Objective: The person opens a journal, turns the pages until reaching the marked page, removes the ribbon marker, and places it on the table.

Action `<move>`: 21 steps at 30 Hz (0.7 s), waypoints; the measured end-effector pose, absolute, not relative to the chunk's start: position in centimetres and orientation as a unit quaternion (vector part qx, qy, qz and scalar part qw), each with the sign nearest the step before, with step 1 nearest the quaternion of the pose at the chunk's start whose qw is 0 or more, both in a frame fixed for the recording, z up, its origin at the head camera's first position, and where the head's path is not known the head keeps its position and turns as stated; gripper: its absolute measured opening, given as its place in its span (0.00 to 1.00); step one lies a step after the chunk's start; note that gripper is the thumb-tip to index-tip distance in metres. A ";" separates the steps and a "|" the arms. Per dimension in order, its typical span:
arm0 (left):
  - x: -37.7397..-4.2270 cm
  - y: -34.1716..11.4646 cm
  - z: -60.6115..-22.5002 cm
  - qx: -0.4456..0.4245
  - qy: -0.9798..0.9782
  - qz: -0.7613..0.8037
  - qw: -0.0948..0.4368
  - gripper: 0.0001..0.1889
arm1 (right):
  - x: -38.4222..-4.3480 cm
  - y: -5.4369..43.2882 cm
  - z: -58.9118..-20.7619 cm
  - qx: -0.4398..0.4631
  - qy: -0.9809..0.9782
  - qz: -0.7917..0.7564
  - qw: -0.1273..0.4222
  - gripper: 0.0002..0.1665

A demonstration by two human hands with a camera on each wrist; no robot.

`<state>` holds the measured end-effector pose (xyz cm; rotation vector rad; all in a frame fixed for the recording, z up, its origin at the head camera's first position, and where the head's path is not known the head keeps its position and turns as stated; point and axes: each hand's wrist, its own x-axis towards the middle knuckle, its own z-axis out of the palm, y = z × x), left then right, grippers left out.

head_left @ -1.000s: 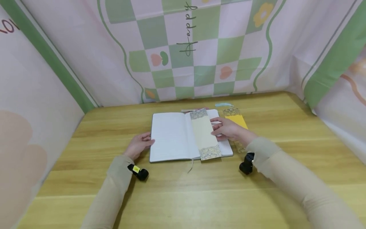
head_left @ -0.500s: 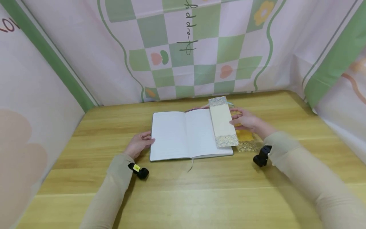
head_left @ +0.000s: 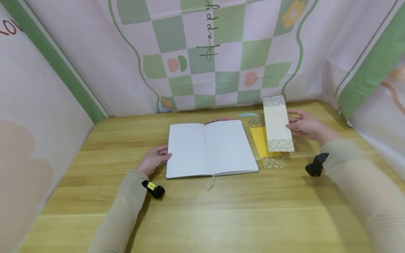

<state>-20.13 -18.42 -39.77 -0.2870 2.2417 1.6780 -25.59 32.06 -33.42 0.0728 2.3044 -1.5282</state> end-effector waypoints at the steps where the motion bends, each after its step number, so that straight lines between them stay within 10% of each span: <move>1: -20.1 -18.4 -39.8 -0.098 0.786 0.588 0.163 0.28 | -25.6 32.7 -33.6 0.025 0.822 -0.537 0.186 0.47; 21: -19.9 -18.5 -39.6 -0.097 0.788 0.585 0.165 0.29 | -25.2 37.3 -36.7 -0.008 0.839 -0.494 0.229 0.46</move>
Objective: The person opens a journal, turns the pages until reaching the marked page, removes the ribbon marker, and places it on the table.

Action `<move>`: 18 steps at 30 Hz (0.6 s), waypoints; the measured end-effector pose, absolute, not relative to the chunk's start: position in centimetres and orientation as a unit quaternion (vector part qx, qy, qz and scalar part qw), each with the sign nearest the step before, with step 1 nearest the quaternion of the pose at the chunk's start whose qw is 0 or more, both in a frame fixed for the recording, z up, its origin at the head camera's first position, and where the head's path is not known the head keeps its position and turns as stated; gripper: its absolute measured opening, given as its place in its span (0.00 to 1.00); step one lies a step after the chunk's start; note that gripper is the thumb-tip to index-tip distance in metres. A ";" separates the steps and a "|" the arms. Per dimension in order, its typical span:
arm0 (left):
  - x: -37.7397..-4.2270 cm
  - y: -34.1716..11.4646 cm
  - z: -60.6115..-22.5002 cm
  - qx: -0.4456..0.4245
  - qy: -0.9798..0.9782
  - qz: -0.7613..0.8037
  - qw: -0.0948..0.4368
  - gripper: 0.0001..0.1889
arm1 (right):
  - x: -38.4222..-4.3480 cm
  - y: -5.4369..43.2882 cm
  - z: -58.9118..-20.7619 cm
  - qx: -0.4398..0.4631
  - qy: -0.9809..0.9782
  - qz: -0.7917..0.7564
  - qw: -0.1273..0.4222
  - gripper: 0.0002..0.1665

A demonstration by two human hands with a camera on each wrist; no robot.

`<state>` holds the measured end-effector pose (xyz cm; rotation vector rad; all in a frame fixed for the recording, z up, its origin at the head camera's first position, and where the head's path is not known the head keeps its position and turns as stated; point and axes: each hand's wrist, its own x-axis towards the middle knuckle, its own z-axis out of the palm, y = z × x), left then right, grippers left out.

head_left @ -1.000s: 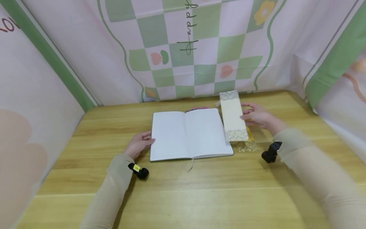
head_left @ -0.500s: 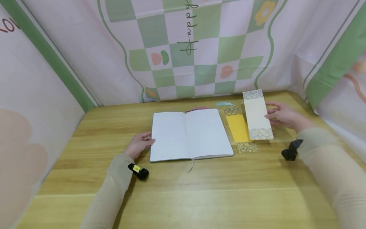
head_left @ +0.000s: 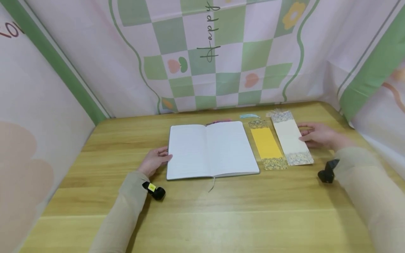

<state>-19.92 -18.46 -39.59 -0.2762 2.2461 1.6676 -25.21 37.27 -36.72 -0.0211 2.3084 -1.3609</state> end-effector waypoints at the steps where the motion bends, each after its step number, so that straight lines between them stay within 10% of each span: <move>1: -19.9 -18.4 -39.6 -0.099 0.788 0.585 0.164 0.28 | -25.2 37.2 -36.8 -0.006 0.838 -0.495 0.230 0.46; 18: -20.0 -18.4 -39.7 -0.108 0.787 0.586 0.163 0.28 | -25.1 37.3 -36.9 0.005 0.832 -0.502 0.235 0.46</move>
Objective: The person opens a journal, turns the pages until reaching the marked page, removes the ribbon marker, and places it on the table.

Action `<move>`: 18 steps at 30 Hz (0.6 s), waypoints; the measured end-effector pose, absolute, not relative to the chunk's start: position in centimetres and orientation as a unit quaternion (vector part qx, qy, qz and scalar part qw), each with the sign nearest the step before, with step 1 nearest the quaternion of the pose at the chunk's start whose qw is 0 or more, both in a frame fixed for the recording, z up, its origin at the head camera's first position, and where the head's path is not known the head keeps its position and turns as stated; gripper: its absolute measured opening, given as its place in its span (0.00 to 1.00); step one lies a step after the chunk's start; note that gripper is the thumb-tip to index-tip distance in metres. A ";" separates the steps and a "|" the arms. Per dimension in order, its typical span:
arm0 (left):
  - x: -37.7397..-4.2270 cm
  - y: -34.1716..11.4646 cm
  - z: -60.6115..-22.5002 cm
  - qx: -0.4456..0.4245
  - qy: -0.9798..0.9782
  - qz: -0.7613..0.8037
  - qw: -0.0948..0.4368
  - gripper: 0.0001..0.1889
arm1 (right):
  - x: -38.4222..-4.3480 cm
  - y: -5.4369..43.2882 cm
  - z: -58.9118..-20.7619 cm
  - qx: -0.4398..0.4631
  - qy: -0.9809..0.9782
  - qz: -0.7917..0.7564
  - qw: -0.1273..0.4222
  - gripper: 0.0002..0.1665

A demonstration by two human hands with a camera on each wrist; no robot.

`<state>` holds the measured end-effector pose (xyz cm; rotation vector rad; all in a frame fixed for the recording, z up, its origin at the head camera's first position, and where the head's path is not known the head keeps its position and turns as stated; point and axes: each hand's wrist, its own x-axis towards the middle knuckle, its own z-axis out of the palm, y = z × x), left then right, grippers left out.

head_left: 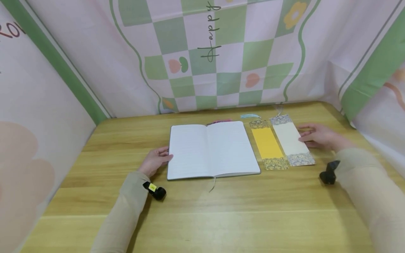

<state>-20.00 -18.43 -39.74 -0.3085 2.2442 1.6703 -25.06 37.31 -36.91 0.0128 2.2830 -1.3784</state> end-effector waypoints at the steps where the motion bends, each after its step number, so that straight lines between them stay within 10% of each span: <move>1: -20.0 -18.4 -39.7 -0.110 0.786 0.586 0.163 0.28 | -25.1 37.5 -36.9 0.003 0.831 -0.504 0.234 0.46; 18: -20.0 -18.5 -40.0 -0.100 0.789 0.586 0.153 0.28 | -23.8 33.7 -34.8 -0.044 0.856 -0.478 0.189 0.40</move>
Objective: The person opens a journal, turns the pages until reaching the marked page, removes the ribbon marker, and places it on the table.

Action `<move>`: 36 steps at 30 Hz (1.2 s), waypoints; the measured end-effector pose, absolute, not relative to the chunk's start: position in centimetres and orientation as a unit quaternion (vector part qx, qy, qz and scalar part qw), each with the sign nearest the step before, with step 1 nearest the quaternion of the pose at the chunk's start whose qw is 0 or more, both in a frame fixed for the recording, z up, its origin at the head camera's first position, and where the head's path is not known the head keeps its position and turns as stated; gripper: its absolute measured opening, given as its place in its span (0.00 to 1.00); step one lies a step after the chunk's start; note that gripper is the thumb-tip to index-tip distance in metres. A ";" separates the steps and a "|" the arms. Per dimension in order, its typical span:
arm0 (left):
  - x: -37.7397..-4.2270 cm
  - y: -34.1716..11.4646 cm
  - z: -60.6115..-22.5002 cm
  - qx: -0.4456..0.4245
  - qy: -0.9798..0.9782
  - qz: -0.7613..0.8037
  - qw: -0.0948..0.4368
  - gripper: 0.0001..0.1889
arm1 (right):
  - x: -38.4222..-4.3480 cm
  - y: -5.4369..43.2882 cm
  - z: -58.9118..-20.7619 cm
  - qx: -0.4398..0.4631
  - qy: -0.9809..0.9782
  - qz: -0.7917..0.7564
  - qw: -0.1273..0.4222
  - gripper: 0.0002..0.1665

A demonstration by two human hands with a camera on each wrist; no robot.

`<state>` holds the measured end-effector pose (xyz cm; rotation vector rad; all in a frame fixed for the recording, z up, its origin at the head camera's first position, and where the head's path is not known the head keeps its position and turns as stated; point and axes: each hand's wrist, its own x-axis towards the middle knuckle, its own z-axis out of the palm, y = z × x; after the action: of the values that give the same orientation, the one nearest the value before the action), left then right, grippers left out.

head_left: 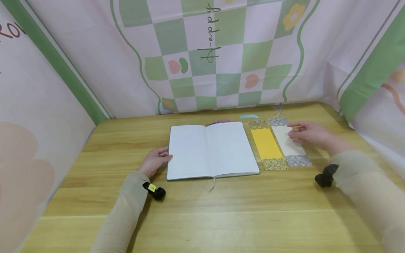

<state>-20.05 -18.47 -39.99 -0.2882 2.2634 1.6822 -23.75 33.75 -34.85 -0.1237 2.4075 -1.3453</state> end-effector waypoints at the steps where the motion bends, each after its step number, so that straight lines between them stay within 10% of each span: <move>1: -20.0 -18.5 -40.0 -0.100 0.789 0.587 0.154 0.28 | -23.7 33.3 -34.8 -0.051 0.858 -0.476 0.188 0.39; 23: -19.9 -18.4 -39.7 -0.107 0.788 0.585 0.158 0.28 | -22.0 24.0 -34.9 -0.145 0.839 -0.472 0.227 0.32; 36: -20.1 -18.5 -40.0 -0.103 0.791 0.583 0.156 0.28 | -20.8 19.3 -34.7 -0.246 0.901 -0.329 0.139 0.25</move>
<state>-20.07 -18.47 -40.02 -0.2958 2.2641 1.6699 -20.76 19.28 -34.69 -0.7110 2.6051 -0.9527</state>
